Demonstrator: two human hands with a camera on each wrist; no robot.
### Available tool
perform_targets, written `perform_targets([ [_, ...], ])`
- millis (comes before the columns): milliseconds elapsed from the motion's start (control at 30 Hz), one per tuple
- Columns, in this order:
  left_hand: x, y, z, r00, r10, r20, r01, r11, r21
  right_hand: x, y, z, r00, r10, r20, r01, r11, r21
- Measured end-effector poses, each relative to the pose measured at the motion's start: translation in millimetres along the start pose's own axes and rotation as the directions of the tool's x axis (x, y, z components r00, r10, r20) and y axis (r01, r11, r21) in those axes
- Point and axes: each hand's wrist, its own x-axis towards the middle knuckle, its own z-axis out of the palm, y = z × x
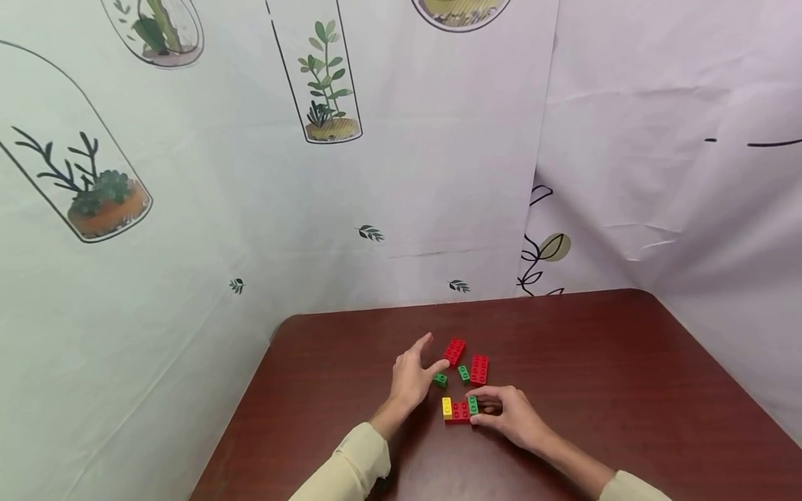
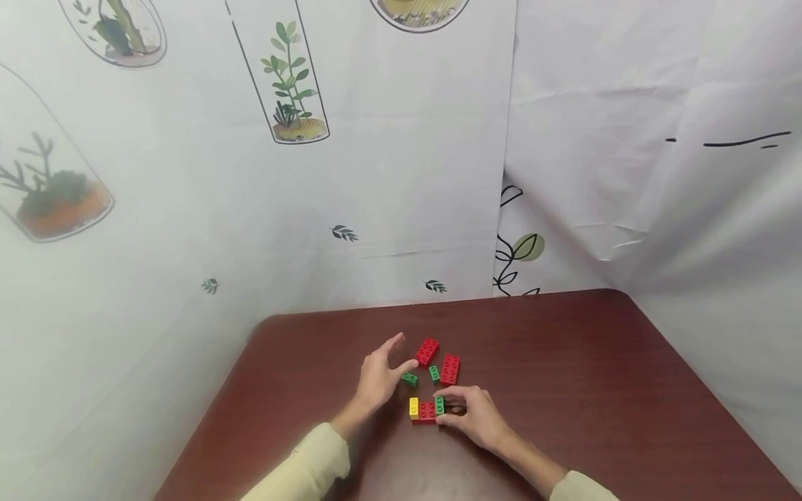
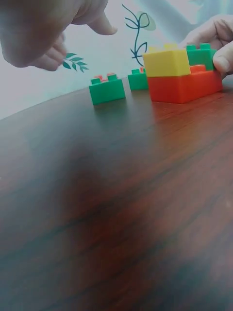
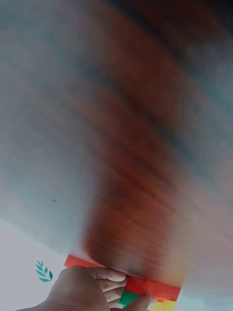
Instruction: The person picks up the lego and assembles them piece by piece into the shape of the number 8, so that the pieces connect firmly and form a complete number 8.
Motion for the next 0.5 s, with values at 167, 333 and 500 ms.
perform_targets([
  [167,4.8,1.5,17.8,0.998,-0.063,-0.01,0.063,0.993,0.098,-1,1,1,1.0,0.009,0.006,-0.009,1.0,0.002],
  [333,8.8,-0.3,30.1,0.995,-0.104,-0.002,0.104,0.984,0.142,-1,0,1,1.0,0.004,-0.004,-0.004,1.0,-0.006],
  [500,13.0,-3.2,36.3,0.992,-0.128,0.003,0.125,0.974,0.192,-1,-1,0,1.0,0.004,-0.006,-0.004,1.0,-0.011],
])
